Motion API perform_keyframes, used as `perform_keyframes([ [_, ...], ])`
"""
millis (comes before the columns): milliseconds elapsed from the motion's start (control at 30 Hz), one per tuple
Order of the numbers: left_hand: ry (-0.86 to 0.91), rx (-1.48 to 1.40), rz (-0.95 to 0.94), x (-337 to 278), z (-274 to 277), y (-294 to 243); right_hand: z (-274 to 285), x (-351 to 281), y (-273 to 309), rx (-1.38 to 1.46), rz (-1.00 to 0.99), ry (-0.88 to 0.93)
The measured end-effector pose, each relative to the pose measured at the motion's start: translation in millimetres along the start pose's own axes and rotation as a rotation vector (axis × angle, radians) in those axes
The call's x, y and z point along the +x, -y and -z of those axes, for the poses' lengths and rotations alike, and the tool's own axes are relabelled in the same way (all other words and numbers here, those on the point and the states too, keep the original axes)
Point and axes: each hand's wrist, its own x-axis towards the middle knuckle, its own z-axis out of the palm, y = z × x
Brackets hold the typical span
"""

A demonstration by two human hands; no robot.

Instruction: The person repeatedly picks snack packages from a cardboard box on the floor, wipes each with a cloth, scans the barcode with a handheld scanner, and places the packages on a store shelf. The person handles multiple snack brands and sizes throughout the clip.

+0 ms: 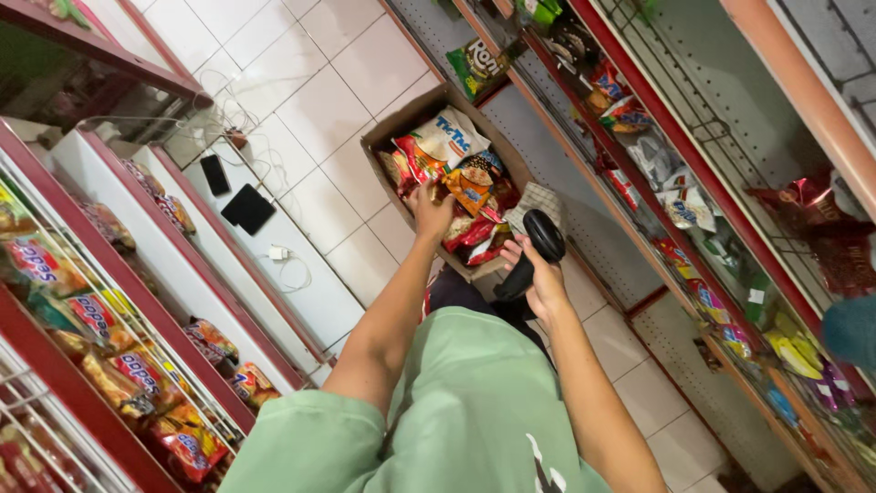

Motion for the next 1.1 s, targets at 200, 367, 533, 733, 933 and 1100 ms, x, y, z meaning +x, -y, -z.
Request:
perform_keyframes([
  [200,0.210,-0.557,0.552,28,12,14,-30,-5,3,0.036,0.008,-0.026],
  [367,-0.111,-0.327,0.225,33,34,-26,-37,1,4,-0.067,-0.008,-0.028],
  [533,-0.108,-0.386,0.020,23,84,-103,-40,14,13,-0.105,0.029,-0.067],
  [733,0.058,-0.343,-0.241,-24,132,-162,-67,25,44,-0.002,0.175,-0.104],
  [933,0.277,-0.462,-0.350,-62,153,-184,-102,17,63,0.055,0.245,-0.127],
  [1100,0.279,-0.381,-0.686,-50,166,-202,-126,10,57,0.014,0.602,-0.189],
])
